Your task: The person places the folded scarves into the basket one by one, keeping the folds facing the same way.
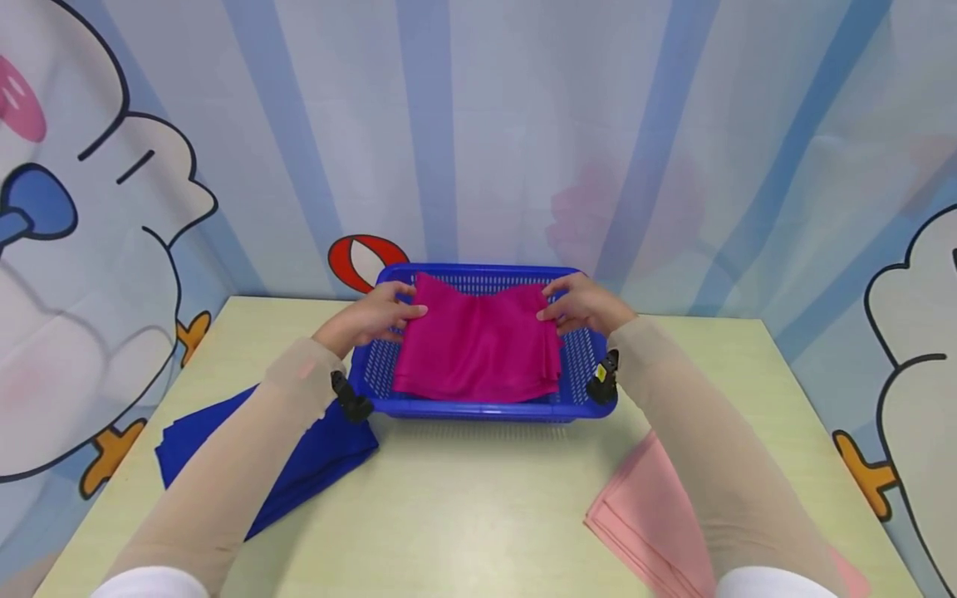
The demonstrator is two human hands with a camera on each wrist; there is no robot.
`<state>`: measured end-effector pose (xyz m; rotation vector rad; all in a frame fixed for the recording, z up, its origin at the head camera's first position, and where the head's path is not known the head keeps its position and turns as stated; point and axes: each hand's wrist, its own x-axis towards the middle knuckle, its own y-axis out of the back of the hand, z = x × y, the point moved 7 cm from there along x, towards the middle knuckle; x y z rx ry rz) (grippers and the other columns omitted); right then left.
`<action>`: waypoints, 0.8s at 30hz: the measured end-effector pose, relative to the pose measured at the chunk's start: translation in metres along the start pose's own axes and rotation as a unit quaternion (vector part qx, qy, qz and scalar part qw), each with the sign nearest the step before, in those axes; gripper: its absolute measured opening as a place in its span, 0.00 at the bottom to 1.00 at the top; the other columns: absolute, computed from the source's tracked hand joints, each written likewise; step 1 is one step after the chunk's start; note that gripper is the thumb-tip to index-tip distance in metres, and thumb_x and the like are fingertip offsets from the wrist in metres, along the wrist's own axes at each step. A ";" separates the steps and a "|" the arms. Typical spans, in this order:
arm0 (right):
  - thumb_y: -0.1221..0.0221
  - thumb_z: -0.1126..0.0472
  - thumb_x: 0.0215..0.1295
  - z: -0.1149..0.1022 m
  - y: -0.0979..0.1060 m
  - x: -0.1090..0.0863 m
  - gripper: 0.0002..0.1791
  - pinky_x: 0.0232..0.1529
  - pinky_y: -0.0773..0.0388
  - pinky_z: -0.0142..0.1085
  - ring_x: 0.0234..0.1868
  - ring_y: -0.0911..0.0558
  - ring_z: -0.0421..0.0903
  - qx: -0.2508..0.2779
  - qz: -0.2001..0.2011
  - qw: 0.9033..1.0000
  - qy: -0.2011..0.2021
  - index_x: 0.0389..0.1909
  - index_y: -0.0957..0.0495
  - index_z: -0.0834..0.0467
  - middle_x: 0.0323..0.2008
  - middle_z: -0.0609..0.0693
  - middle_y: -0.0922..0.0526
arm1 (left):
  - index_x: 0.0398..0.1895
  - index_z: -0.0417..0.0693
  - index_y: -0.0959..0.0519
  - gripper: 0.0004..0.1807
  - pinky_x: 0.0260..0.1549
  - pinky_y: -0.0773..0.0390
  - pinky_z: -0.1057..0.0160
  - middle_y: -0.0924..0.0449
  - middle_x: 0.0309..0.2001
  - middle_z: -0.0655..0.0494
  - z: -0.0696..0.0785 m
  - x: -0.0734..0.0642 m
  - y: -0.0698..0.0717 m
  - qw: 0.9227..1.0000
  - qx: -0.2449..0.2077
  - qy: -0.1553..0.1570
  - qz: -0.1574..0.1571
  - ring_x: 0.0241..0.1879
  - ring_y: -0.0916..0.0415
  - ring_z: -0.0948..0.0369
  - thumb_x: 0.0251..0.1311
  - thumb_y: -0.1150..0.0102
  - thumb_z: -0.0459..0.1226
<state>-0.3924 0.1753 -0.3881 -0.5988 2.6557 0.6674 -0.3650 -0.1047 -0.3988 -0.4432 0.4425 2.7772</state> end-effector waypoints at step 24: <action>0.40 0.71 0.68 0.002 -0.004 0.008 0.30 0.36 0.15 0.36 0.25 0.19 0.42 -0.023 0.001 1.000 0.017 0.67 0.39 0.72 0.42 0.60 0.25 | 0.72 0.33 0.46 0.31 0.53 0.23 0.42 0.34 0.62 0.35 -0.005 0.013 -0.004 0.999 0.034 0.034 0.012 0.59 0.27 0.41 0.72 0.47 0.31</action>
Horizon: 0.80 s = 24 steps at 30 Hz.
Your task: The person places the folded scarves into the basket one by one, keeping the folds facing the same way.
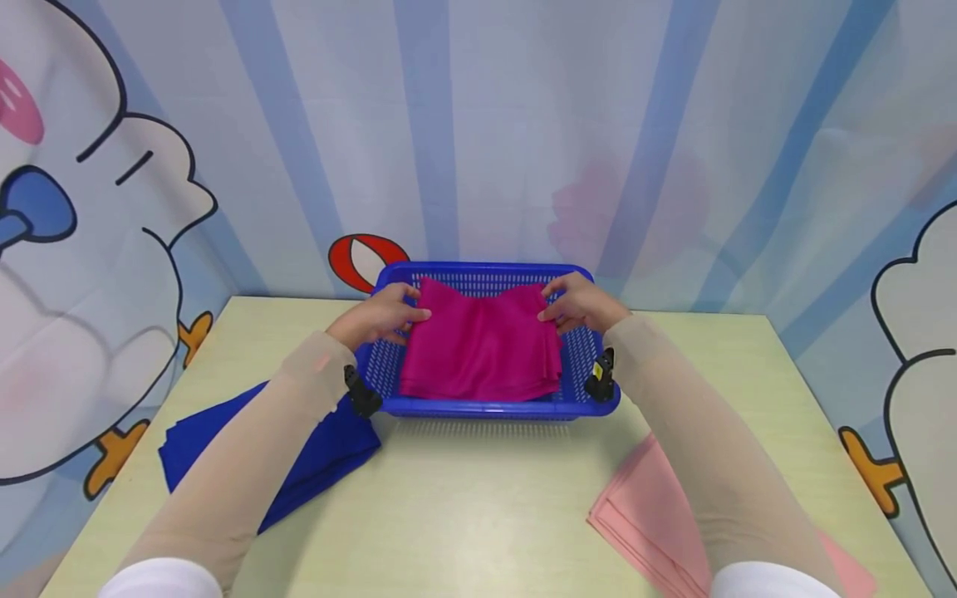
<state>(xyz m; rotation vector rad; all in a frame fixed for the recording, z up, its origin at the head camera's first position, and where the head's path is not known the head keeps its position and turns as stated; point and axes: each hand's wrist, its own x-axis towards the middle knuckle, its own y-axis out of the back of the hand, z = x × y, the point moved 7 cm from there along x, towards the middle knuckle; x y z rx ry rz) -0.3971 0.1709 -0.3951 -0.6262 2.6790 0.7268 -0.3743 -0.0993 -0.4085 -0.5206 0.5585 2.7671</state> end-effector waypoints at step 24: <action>0.40 0.74 0.66 0.008 -0.007 0.009 0.25 0.37 0.14 0.44 0.26 0.17 0.45 -0.018 -0.014 1.000 -0.003 0.62 0.35 0.75 0.34 0.58 0.20 | 0.74 0.33 0.47 0.31 0.52 0.21 0.45 0.33 0.63 0.34 -0.002 0.003 -0.006 0.998 0.021 0.038 -0.034 0.60 0.27 0.41 0.72 0.48 0.30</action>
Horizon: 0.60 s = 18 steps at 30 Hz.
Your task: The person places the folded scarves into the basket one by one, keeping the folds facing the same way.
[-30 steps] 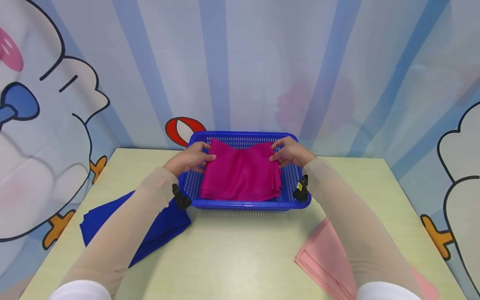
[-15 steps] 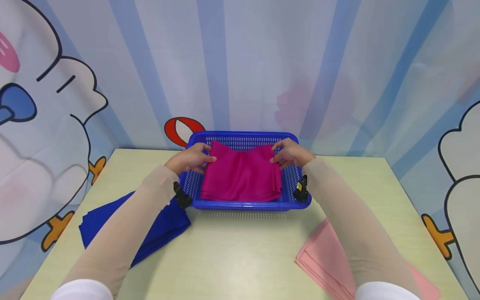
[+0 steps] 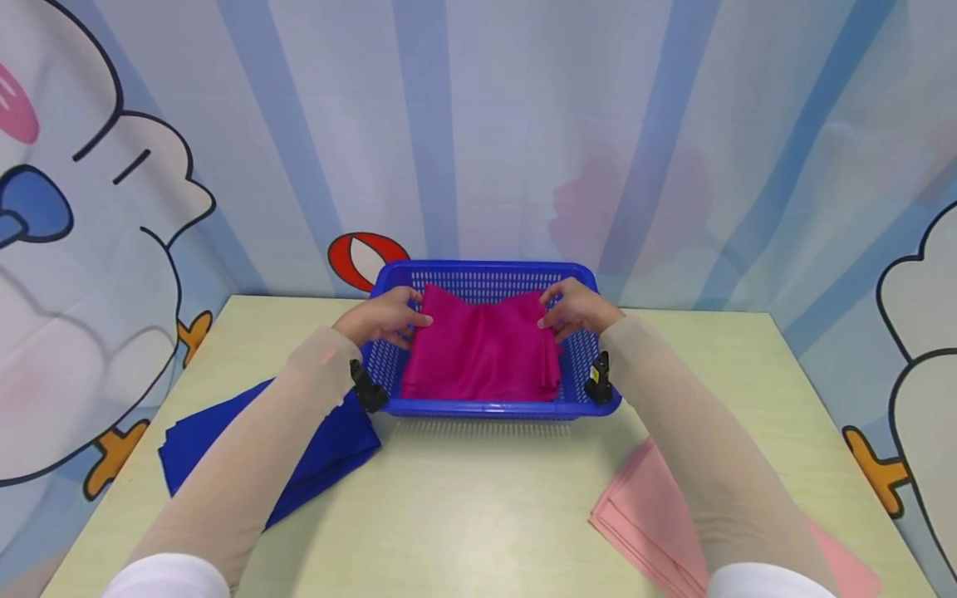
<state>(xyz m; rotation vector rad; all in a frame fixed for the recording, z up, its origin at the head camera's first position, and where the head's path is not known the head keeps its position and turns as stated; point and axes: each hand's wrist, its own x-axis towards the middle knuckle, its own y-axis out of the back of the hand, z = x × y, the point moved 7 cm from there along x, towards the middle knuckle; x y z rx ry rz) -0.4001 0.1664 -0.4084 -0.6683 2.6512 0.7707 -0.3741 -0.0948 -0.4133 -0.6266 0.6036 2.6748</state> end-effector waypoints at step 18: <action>0.43 0.72 0.68 -0.009 -0.004 -0.010 0.20 0.39 0.14 0.45 0.29 0.15 0.51 0.022 -0.028 0.999 0.020 0.57 0.32 0.78 0.31 0.63 0.17 | 0.74 0.35 0.47 0.33 0.45 0.16 0.53 0.34 0.48 0.43 0.001 -0.004 0.006 0.999 0.035 -0.017 0.035 0.35 0.27 0.53 0.70 0.48 0.25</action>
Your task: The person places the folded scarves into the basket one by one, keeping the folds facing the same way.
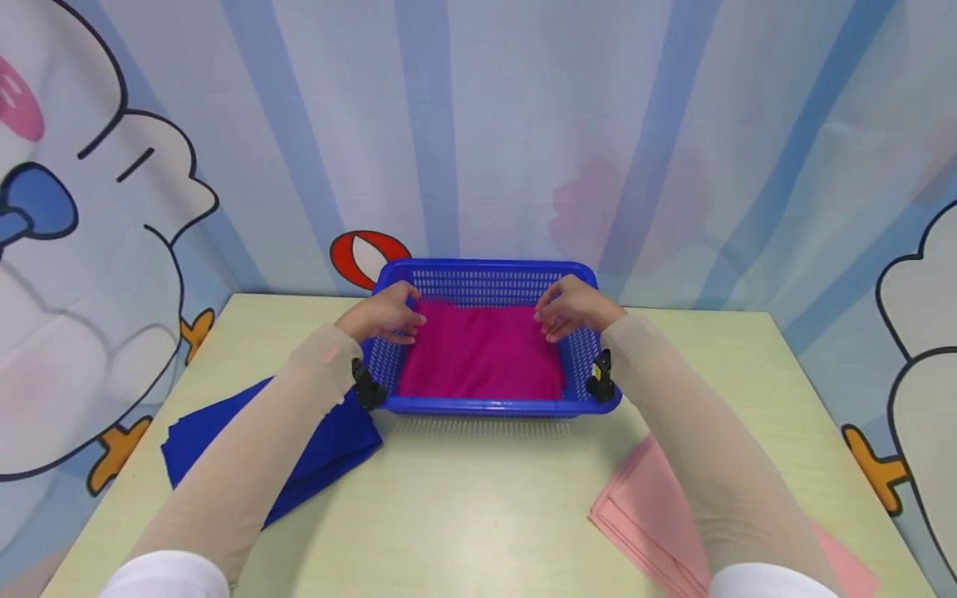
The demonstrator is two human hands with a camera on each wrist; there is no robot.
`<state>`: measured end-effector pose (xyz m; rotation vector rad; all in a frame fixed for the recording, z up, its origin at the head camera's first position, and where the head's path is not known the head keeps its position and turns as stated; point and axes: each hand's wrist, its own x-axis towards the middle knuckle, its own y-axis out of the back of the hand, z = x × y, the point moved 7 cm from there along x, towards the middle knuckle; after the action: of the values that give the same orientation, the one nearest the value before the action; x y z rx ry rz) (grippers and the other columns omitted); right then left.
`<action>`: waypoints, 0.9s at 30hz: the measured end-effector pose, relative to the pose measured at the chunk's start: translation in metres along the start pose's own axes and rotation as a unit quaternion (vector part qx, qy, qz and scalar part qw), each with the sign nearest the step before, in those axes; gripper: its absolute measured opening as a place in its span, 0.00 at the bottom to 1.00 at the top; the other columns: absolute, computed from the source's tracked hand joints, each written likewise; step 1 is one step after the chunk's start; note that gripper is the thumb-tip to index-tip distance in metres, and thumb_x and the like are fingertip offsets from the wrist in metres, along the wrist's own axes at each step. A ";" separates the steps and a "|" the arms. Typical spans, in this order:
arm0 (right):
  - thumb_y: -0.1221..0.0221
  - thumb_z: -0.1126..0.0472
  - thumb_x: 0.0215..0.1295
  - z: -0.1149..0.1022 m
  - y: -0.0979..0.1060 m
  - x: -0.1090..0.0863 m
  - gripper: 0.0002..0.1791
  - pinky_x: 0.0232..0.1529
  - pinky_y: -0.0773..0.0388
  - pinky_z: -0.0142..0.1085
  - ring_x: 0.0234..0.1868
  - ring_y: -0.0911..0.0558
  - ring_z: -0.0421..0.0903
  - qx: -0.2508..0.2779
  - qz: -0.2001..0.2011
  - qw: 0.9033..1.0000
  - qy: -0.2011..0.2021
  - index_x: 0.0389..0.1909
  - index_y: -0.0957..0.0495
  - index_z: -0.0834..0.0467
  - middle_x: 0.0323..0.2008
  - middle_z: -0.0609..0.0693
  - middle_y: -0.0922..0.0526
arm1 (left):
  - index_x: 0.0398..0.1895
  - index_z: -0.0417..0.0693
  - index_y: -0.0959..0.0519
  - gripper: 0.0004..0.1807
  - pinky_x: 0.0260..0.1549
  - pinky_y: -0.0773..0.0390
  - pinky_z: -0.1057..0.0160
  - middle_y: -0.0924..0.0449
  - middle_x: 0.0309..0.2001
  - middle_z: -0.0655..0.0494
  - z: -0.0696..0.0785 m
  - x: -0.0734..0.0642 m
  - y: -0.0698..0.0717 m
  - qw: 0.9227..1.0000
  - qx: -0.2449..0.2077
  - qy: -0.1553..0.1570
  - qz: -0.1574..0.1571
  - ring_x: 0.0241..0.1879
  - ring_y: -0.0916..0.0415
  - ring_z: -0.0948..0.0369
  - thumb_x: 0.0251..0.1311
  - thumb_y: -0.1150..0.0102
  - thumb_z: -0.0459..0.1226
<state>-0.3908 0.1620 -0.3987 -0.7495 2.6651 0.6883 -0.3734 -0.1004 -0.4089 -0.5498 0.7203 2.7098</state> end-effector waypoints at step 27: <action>0.42 0.68 0.71 -0.017 -0.008 -0.016 0.13 0.45 0.16 0.50 0.33 0.15 0.56 -0.026 -0.002 0.999 0.039 0.47 0.23 0.77 0.35 0.66 0.18 | 0.59 0.35 0.31 0.17 0.39 0.15 0.64 0.26 0.52 0.35 0.016 -0.022 0.002 0.997 -0.043 -0.028 -0.058 0.33 0.22 0.58 0.72 0.45 0.34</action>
<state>-0.3761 0.1540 -0.3813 -0.8105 2.7250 0.7459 -0.3592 -0.0974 -0.3852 -0.5156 0.5418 2.6455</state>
